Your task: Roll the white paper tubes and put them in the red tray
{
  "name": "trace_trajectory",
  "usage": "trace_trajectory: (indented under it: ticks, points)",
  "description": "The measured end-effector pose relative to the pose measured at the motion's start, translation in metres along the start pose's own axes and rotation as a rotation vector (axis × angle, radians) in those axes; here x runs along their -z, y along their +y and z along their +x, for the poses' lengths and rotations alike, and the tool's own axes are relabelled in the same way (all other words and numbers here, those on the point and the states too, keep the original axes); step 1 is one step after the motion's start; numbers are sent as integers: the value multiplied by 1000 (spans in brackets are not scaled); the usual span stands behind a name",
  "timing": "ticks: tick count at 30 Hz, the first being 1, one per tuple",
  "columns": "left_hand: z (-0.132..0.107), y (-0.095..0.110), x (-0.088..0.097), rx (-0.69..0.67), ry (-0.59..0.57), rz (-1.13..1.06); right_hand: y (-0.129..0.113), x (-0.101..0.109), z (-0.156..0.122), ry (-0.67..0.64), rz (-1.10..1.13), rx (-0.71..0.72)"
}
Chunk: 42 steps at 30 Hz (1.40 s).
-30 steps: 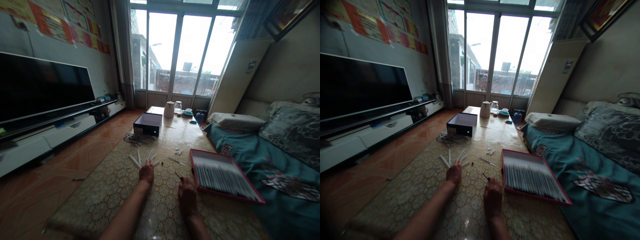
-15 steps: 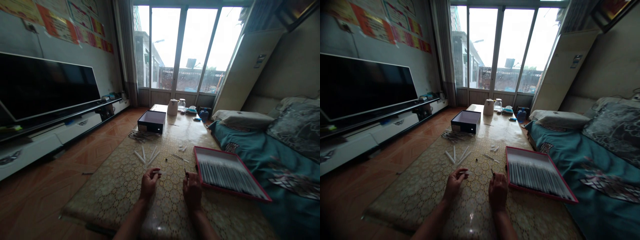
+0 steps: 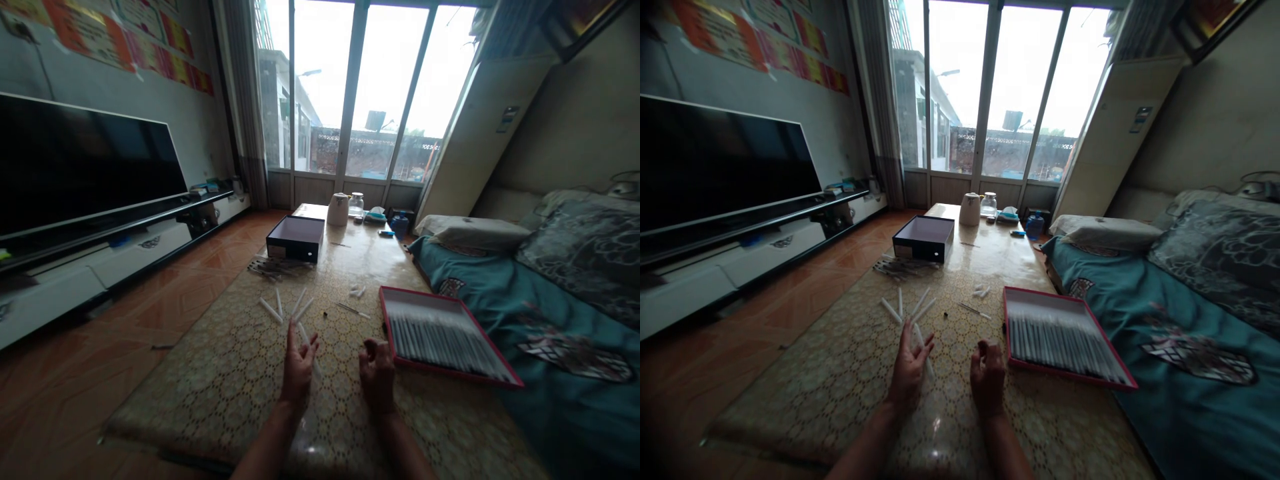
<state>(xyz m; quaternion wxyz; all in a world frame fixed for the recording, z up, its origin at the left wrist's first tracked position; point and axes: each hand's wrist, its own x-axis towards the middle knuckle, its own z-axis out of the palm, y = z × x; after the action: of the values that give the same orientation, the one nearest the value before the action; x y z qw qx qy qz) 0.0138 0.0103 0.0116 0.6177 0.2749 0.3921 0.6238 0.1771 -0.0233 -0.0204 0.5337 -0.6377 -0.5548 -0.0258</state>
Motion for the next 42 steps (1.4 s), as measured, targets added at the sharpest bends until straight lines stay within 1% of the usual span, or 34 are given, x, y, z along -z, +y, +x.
trace_trajectory:
  ticks: [3, 5, 6, 8, 12, 15, 19, 27, 30, 33, 37, 39, 42]
  points:
    - [2, 1, 2, 107, -6, -144, -5, 5, 8, -108, 142, -106]
    - [4, 3, 4, 196, 10, -234, -14, 10, 13, -185, 273, -213]
    - [4, 4, 5, 226, 15, -270, -20, 12, 15, -197, 334, -263]
    - [3, 6, 6, 252, 35, -326, -35, 17, 15, -176, 428, -331]
    - [-2, 9, 2, 255, 79, -375, -64, 21, 2, -116, 561, -376]
    - [-7, 8, 1, 265, 88, -385, -74, 16, -9, -107, 632, -385]
    - [-12, 5, 1, 272, 108, -394, -74, 10, -16, -100, 674, -406]
    - [-15, 6, -2, 259, 114, -381, -74, 10, -21, -93, 737, -469]
    - [-18, 5, -4, 268, 101, -401, -72, 5, -24, -110, 770, -482]
    - [-25, 3, -5, 315, 83, -402, -70, 0, -27, -143, 783, -483]
    - [-32, -1, -4, 344, 88, -385, -66, 2, -26, -183, 732, -508]
    - [-32, -2, -2, 333, 117, -400, -62, 6, -23, -157, 724, -541]
    - [-29, -2, 0, 325, 155, -414, -57, 12, -18, -49, 734, -585]
